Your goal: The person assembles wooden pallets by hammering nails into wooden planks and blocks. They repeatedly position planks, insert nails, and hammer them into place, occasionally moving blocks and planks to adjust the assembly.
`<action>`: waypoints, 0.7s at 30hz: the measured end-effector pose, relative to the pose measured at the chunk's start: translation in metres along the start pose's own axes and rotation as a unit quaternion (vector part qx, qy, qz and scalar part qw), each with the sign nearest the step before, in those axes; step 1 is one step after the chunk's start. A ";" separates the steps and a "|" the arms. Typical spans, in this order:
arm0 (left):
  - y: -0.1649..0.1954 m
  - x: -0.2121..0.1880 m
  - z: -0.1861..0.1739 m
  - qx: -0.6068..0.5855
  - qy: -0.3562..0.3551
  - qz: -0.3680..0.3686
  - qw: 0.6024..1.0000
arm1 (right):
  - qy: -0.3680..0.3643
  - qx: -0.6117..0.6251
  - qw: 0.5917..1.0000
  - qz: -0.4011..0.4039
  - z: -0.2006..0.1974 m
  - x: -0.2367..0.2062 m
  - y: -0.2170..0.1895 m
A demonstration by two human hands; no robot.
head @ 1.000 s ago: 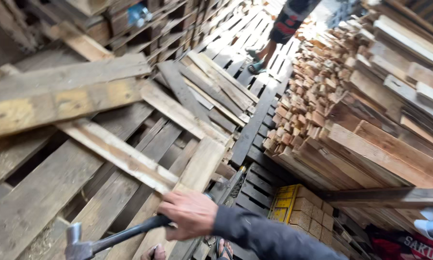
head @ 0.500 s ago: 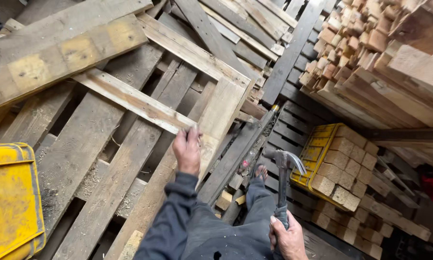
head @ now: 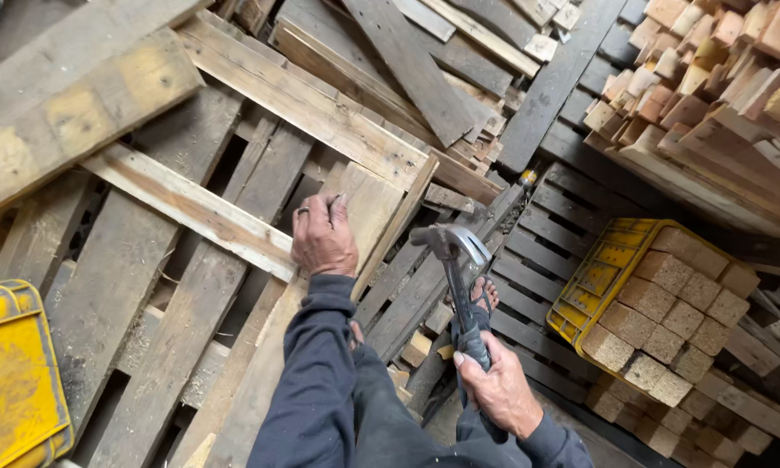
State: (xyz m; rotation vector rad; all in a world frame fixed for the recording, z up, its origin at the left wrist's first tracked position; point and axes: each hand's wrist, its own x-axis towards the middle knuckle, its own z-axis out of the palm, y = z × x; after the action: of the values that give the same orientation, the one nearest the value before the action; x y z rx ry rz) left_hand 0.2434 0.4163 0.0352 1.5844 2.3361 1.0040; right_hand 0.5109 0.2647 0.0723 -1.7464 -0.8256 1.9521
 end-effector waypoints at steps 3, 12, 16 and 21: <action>0.000 -0.002 -0.005 0.005 0.017 0.018 1.000 | -0.011 -0.039 0.999 -0.009 -0.007 0.010 -0.016; -0.009 -0.002 0.002 0.006 0.023 -0.013 1.000 | 0.033 -0.279 0.930 -0.238 0.038 0.042 -0.039; -0.013 0.002 0.002 0.010 0.029 -0.004 1.000 | 0.011 -0.321 0.922 -0.214 0.045 0.066 -0.025; -0.009 0.007 0.007 0.066 -0.021 0.004 0.998 | -0.016 -0.217 0.972 -0.084 0.045 0.069 -0.002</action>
State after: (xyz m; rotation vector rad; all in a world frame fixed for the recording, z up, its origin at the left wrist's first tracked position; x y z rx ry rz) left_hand 0.2364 0.4240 0.0259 1.6454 2.4150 0.8238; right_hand 0.4561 0.3028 0.0235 -1.8029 -1.4507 1.7862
